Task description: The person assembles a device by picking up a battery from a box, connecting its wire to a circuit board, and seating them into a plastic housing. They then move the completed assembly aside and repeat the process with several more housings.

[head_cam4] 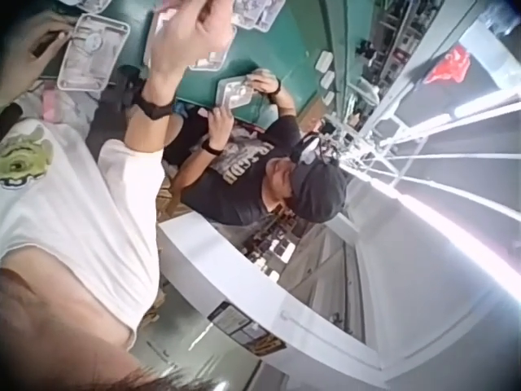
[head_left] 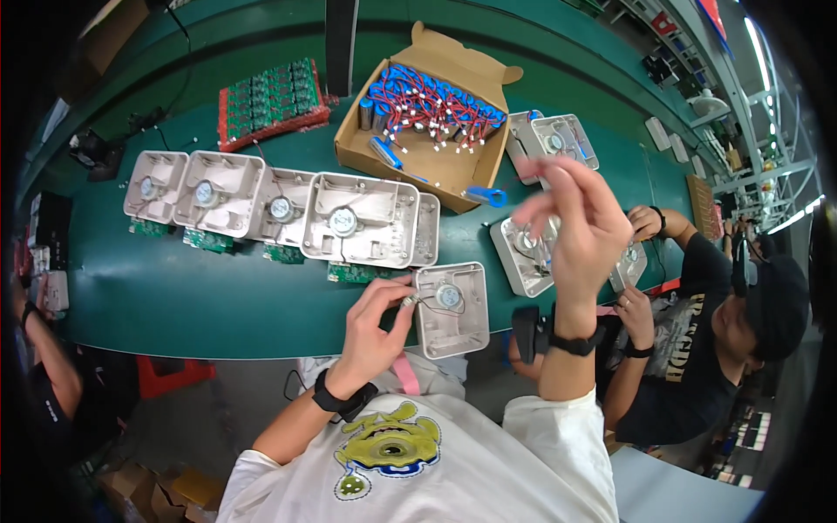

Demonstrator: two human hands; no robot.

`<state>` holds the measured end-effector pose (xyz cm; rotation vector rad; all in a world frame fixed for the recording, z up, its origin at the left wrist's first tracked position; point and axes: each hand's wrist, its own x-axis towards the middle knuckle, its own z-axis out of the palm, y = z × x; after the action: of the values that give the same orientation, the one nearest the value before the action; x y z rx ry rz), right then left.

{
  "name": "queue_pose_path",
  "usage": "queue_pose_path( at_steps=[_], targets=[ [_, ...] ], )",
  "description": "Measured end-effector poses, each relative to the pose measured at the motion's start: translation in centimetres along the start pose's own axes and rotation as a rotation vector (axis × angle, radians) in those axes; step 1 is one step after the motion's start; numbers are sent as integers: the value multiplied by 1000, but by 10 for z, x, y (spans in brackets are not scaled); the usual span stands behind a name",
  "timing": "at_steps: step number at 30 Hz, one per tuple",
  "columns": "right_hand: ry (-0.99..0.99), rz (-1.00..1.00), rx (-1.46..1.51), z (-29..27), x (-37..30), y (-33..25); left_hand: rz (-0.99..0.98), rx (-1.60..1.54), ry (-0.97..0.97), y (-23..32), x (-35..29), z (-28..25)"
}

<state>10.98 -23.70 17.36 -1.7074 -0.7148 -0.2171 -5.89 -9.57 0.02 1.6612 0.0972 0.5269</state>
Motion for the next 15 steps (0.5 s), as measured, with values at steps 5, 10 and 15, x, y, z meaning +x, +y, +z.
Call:
queue_pose_path(
  at_steps=[5, 10, 15],
  targets=[
    [-36, 353, 159, -34, -48, -19, -67, 12, -43, 4, 6, 1],
    [-130, 558, 175, -37, -74, -5, -32, 33, -36, 2, 11, 3],
    [-256, 462, 41, -34, -79, 16, -14, 63, -38, 10, 15, 5]
  ],
)
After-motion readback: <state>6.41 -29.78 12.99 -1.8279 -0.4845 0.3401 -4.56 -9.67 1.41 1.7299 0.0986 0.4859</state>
